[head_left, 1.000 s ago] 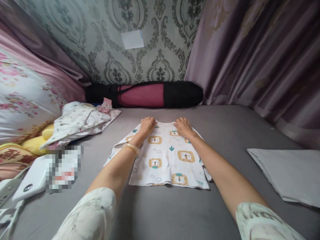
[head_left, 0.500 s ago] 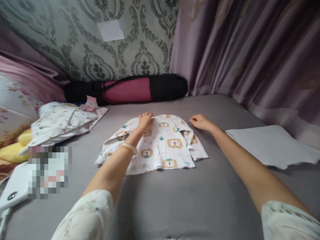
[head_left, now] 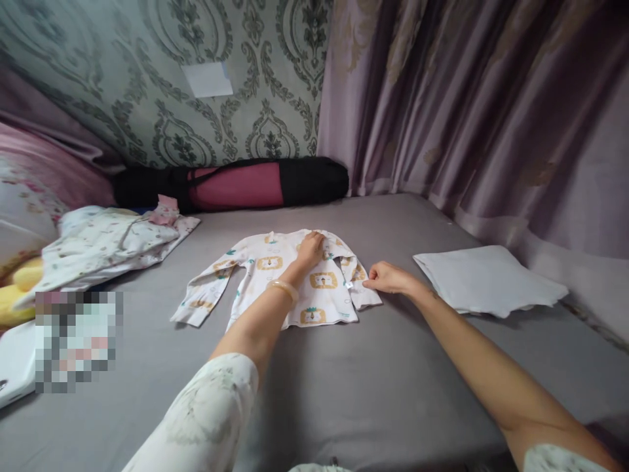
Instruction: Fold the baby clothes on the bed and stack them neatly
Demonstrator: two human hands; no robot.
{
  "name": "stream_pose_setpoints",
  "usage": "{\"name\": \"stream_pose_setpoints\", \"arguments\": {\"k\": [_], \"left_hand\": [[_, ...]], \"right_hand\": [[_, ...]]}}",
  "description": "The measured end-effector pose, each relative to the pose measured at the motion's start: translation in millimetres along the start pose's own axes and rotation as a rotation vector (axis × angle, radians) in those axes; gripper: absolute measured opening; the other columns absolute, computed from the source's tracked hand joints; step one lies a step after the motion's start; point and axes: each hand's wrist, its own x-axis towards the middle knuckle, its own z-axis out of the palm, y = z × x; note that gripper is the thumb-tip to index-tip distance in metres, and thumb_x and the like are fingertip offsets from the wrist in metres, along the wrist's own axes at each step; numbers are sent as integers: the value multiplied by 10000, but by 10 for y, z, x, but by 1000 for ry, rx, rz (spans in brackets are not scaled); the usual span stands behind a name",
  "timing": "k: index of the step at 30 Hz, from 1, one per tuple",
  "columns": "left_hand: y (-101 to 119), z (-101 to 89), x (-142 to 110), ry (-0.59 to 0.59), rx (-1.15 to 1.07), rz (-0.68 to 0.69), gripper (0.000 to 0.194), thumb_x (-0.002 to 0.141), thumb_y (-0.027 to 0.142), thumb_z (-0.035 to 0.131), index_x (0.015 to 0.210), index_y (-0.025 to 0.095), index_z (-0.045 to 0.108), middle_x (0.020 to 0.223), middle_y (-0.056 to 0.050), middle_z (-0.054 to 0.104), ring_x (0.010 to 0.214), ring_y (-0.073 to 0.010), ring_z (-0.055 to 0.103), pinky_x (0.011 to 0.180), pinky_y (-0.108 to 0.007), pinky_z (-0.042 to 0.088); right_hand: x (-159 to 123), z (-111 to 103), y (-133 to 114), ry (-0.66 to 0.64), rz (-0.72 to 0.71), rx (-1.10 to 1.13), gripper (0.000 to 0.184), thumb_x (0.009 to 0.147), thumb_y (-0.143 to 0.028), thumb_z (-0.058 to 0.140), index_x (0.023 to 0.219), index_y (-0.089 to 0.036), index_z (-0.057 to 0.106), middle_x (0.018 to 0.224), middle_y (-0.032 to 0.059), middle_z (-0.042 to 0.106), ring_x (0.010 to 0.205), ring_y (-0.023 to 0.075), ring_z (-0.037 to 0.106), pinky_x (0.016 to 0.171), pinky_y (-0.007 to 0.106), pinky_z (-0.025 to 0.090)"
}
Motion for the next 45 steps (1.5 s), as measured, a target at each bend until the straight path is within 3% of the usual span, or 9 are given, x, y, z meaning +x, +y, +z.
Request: {"name": "stream_pose_setpoints", "arguments": {"k": [5, 9, 16, 21, 25, 30, 34, 45], "left_hand": [[-36, 67, -43, 33, 21, 41, 300, 865, 96, 420, 1052, 173, 642, 1095, -99, 646, 1079, -221, 583, 996, -378, 459], [-35, 58, -60, 13, 41, 38, 328, 860, 115, 434, 1112, 186, 631, 1163, -91, 639, 1128, -224, 565, 1022, -388, 442], [55, -15, -66, -90, 41, -26, 379, 891, 160, 400, 1207, 187, 608, 1304, -75, 602, 1254, -222, 488, 1086, -399, 373], [161, -91, -85, -135, 45, -77, 383, 919, 202, 380, 1235, 209, 596, 1352, -62, 580, 1285, -220, 464, 1078, -404, 369], [220, -132, -93, -147, 49, -96, 384, 942, 236, 369, 1258, 210, 585, 1377, -56, 568, 1305, -215, 448, 1089, -404, 356], [261, -158, -97, -167, 71, -106, 394, 952, 240, 363, 1289, 227, 566, 1412, -43, 543, 1342, -210, 417, 1116, -409, 329], [256, -149, -99, -186, 91, -101, 400, 942, 264, 393, 1309, 241, 550, 1445, -28, 515, 1384, -220, 368, 1139, -427, 295], [171, -67, -101, -208, 126, -74, 507, 911, 489, 470, 1367, 268, 499, 1497, -44, 453, 1431, -256, 299, 1165, -454, 239]], "right_hand": [[123, 45, 94, -55, -48, 155, 104, 732, -263, 691, 729, -167, 651, 611, -29, 595, 555, 102, 511, 499, 209, 309], [198, -48, 186, -64, -44, 303, 100, 715, -239, 695, 703, -161, 633, 587, -36, 566, 552, 93, 479, 500, 200, 317], [366, -413, 506, 262, 51, 569, 121, 739, -262, 679, 714, -166, 610, 583, -25, 559, 534, 97, 483, 472, 197, 329], [564, -545, 762, 393, 45, 712, 171, 724, -283, 723, 797, -141, 663, 648, 18, 634, 568, 121, 552, 524, 220, 404], [721, -647, 900, 470, 9, 582, 162, 771, -265, 677, 831, -118, 709, 712, 36, 669, 605, 130, 565, 551, 231, 403], [815, -756, 994, 517, -26, 259, 175, 827, -247, 631, 906, -135, 739, 851, 69, 721, 755, 172, 625, 662, 247, 436], [891, -727, 1031, 468, -14, 15, 183, 858, -255, 627, 962, -160, 744, 968, 98, 731, 915, 213, 638, 780, 272, 438], [1146, -687, 994, 449, 83, -204, 276, 957, -262, 512, 1172, -184, 667, 1226, 136, 629, 1084, 235, 598, 868, 310, 434]]}}
